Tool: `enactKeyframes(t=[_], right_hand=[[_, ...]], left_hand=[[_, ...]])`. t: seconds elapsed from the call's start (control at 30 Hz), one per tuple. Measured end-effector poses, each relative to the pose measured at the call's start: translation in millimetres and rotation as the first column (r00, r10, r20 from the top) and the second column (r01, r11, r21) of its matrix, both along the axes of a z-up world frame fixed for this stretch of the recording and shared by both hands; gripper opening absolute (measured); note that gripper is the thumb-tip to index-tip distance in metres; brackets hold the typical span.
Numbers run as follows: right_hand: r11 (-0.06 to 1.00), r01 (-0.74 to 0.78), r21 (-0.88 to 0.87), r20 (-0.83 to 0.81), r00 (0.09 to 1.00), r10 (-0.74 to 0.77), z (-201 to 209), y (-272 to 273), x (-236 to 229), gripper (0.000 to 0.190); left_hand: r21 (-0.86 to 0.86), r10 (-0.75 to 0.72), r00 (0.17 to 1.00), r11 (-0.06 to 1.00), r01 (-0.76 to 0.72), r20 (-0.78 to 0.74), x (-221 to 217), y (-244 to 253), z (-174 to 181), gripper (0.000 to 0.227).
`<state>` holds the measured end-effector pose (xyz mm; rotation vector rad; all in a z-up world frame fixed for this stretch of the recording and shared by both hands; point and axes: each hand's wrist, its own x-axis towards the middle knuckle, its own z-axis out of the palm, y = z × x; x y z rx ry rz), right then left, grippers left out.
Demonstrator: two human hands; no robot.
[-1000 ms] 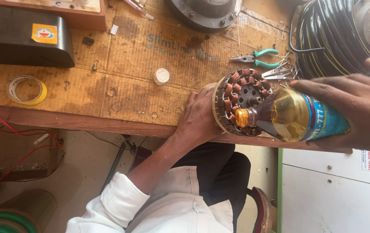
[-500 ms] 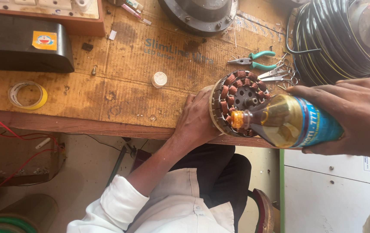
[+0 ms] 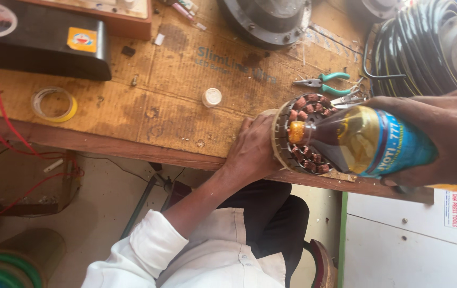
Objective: The person pours a yellow liquid from a plastic bottle onto a motor stator with copper windings, then uses a green screwdriver to spread the liquid into the winding slots. The person repeats the pouring and spreading steps multiple times.
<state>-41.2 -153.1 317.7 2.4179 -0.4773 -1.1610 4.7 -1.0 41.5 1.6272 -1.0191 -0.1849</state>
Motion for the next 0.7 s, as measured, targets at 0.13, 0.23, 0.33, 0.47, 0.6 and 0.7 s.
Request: enactKeyframes(t=[0.13, 0.23, 0.33, 0.47, 0.6, 0.7], right_hand=[[0.993, 0.108, 0.05, 0.017, 0.994, -0.109, -4, -9, -4, 0.129], [0.996, 0.06, 0.062, 0.04, 0.997, -0.063, -7, -21, -9, 0.134], [0.999, -0.041, 0.016, 0.072, 0.997, 0.04, -8, -29, -17, 0.137], [0.966, -0.259, 0.024, 0.179, 0.951, 0.251, -10, -31, -23, 0.138], [0.953, -0.302, 0.029, 0.243, 0.927, 0.286, -9, -26, -28, 0.136], [0.977, -0.214, -0.011, 0.158, 0.964, 0.213, -8, -19, -24, 0.136]], left_hand=[[0.011, 0.001, 0.999, 1.0, -0.001, 0.034, 0, -1, -1, 0.094], [-0.01, 0.015, 0.999, 1.0, -0.014, 0.052, -1, -1, -2, 0.089], [-0.018, 0.014, 0.999, 1.0, -0.013, 0.049, 0, -1, -2, 0.087], [-0.006, 0.006, 0.999, 1.0, -0.006, 0.053, 0, -1, -4, 0.088], [-0.008, 0.015, 0.998, 1.0, -0.014, 0.062, -1, -1, -4, 0.087], [0.0, 0.015, 0.998, 1.0, -0.015, 0.067, -1, -2, -3, 0.089]])
